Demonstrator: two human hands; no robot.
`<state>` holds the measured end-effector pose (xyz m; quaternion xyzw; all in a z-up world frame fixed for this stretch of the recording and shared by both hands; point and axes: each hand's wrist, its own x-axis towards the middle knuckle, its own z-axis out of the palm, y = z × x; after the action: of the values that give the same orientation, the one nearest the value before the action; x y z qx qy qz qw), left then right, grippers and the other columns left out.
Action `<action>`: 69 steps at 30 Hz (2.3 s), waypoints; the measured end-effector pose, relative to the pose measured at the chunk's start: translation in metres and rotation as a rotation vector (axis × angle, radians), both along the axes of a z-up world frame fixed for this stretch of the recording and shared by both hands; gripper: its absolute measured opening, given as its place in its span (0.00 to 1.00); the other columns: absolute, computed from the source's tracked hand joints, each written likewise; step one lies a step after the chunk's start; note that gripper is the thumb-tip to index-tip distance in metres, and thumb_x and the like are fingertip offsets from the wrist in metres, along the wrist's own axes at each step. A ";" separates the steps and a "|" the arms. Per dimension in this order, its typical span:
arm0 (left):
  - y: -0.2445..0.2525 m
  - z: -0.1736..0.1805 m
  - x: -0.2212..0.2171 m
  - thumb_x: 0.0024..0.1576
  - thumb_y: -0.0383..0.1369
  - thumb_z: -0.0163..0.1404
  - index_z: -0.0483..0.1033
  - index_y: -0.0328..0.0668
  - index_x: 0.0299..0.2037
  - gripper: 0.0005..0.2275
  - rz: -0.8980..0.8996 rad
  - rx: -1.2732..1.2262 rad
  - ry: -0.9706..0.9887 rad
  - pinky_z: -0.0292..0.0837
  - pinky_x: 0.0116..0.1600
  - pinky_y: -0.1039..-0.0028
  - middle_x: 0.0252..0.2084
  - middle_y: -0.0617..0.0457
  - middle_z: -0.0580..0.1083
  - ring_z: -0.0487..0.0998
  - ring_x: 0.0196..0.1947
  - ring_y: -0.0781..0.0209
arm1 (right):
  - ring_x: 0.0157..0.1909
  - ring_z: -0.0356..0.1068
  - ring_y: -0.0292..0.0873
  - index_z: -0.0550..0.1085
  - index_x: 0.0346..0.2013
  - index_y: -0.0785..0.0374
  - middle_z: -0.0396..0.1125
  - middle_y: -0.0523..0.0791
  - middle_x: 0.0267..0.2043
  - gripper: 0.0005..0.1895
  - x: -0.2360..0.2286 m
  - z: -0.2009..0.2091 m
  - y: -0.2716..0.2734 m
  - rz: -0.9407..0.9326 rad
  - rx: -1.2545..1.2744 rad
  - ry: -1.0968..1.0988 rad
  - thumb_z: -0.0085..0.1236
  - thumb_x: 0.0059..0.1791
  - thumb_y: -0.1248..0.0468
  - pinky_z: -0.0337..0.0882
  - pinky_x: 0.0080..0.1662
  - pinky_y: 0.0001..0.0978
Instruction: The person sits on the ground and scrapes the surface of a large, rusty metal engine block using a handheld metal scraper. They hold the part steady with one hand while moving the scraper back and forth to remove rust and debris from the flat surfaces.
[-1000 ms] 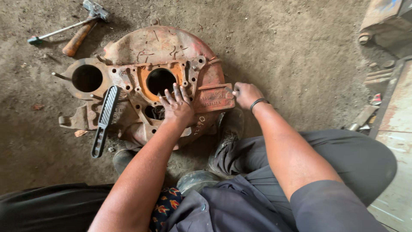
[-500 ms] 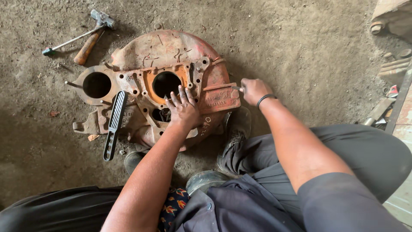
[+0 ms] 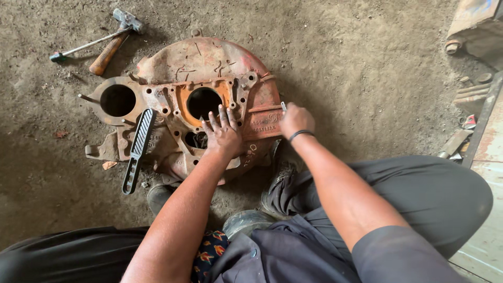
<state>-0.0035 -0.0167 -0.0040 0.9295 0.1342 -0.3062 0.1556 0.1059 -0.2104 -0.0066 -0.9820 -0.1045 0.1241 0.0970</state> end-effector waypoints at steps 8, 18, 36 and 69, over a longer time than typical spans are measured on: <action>-0.002 -0.007 -0.002 0.54 0.52 0.56 0.30 0.29 0.75 0.52 -0.003 0.010 -0.014 0.28 0.73 0.34 0.79 0.34 0.31 0.32 0.77 0.24 | 0.42 0.76 0.60 0.75 0.43 0.58 0.75 0.55 0.38 0.09 -0.028 -0.027 0.044 0.257 0.018 0.123 0.54 0.50 0.62 0.73 0.42 0.57; -0.002 0.021 0.000 0.50 0.62 0.54 0.30 0.30 0.77 0.58 -0.029 0.051 0.060 0.25 0.74 0.38 0.80 0.36 0.31 0.31 0.77 0.27 | 0.46 0.76 0.56 0.79 0.41 0.48 0.76 0.49 0.41 0.07 0.057 -0.003 0.007 0.278 -0.121 0.120 0.54 0.51 0.58 0.73 0.47 0.53; 0.000 -0.001 -0.010 0.56 0.53 0.48 0.47 0.29 0.74 0.43 0.130 0.013 -0.525 0.34 0.75 0.45 0.76 0.32 0.49 0.47 0.76 0.37 | 0.43 0.74 0.59 0.77 0.35 0.57 0.74 0.53 0.38 0.07 0.090 -0.016 0.001 0.420 0.045 0.262 0.59 0.49 0.57 0.72 0.45 0.53; 0.000 -0.002 -0.009 0.55 0.52 0.49 0.52 0.30 0.72 0.40 0.149 0.026 -0.577 0.38 0.74 0.45 0.75 0.33 0.53 0.52 0.74 0.38 | 0.40 0.74 0.62 0.79 0.32 0.59 0.74 0.57 0.35 0.07 0.081 -0.044 0.047 0.003 0.151 -0.055 0.53 0.47 0.65 0.73 0.43 0.54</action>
<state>-0.0130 -0.0165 -0.0060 0.9677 0.1559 -0.0154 0.1975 0.1866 -0.1636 -0.0503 -0.9747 -0.1178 0.0887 0.1677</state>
